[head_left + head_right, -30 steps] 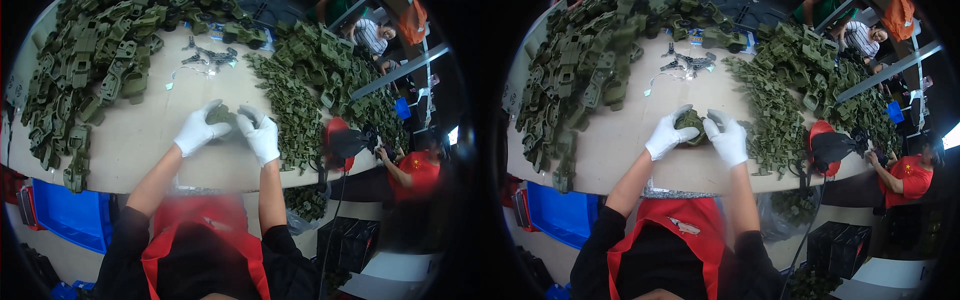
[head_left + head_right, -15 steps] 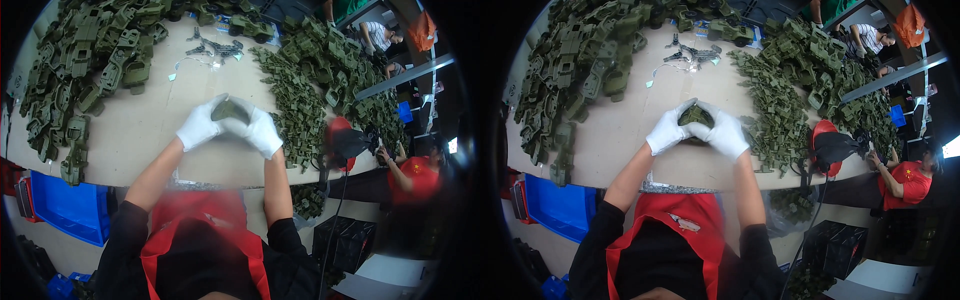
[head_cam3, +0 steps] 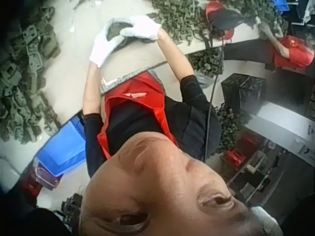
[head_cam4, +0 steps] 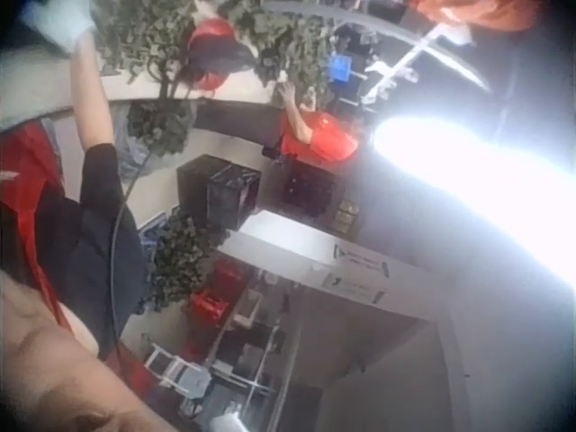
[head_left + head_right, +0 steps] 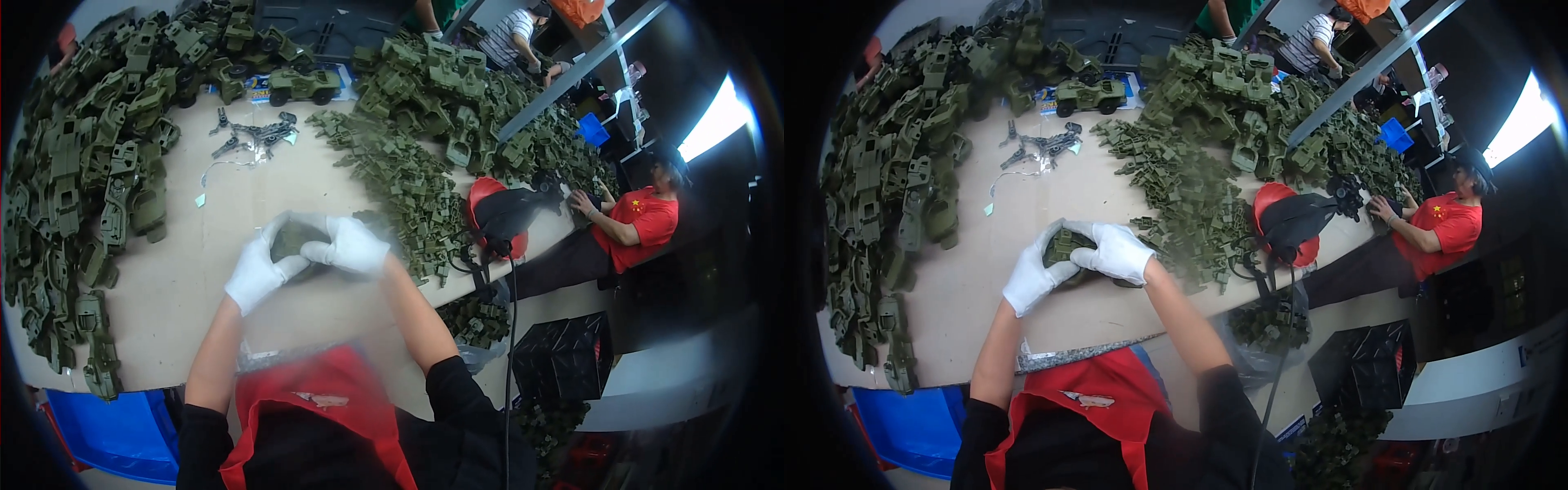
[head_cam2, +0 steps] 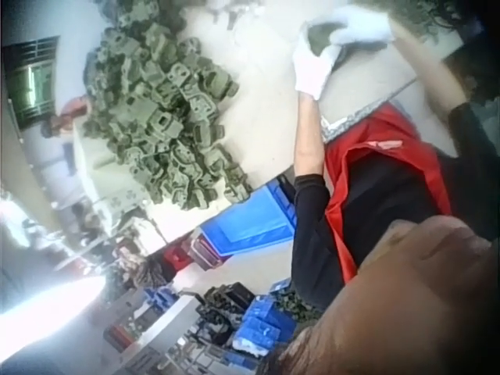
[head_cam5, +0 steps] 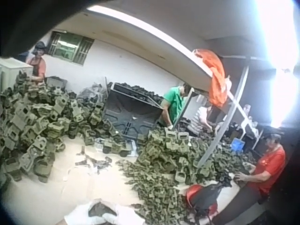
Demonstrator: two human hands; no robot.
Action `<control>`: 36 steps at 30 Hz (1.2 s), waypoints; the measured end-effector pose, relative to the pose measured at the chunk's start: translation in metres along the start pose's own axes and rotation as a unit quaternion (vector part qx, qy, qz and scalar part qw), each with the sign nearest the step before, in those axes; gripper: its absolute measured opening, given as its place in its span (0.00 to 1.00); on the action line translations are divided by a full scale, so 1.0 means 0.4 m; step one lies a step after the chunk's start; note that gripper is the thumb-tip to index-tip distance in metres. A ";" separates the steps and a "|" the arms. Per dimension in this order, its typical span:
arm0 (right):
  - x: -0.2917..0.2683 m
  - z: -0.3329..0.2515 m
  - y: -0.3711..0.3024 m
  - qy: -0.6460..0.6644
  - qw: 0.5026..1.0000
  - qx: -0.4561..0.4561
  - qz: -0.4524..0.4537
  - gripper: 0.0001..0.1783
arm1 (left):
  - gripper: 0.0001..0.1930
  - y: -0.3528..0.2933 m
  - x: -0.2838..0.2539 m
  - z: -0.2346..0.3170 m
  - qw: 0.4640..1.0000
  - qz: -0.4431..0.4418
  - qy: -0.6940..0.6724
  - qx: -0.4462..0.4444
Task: The person assembles green plastic toy tank components by hand at a factory workbench.
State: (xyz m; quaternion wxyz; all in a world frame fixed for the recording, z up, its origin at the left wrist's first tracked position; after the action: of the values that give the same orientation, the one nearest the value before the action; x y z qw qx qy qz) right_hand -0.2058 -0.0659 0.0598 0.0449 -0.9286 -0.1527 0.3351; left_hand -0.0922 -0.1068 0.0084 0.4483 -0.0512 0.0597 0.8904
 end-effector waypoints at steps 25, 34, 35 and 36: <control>0.037 -0.034 -0.008 -0.180 0.977 0.108 -0.030 0.27 | 0.48 -0.008 -0.014 0.083 0.992 0.018 0.063 0.105; -0.041 -0.062 0.008 0.302 0.939 -0.030 0.162 0.31 | 0.45 -0.003 0.074 0.037 0.957 -0.033 -0.287 -0.027; -0.061 -0.062 0.006 0.310 0.940 -0.063 0.125 0.41 | 0.45 0.000 0.057 0.026 0.957 -0.027 -0.288 -0.028; -0.101 -0.034 -0.013 0.322 0.926 -0.087 0.174 0.46 | 0.44 0.010 0.059 0.008 0.960 -0.048 -0.271 -0.058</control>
State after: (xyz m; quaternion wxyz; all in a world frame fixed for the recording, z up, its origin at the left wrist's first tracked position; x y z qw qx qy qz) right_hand -0.2279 -0.0734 0.0959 -0.0481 -0.9988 0.0054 0.0055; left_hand -0.1096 -0.0903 0.0084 0.4865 0.1634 -0.1185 0.8500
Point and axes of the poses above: each hand's wrist, its own y-axis towards the middle knuckle, its own x-axis out of the palm, z = x × y, the point moved 10 cm from there along y, towards the middle knuckle, and after that the axes turned 14 degrees about -z, right-handed, at the moved point
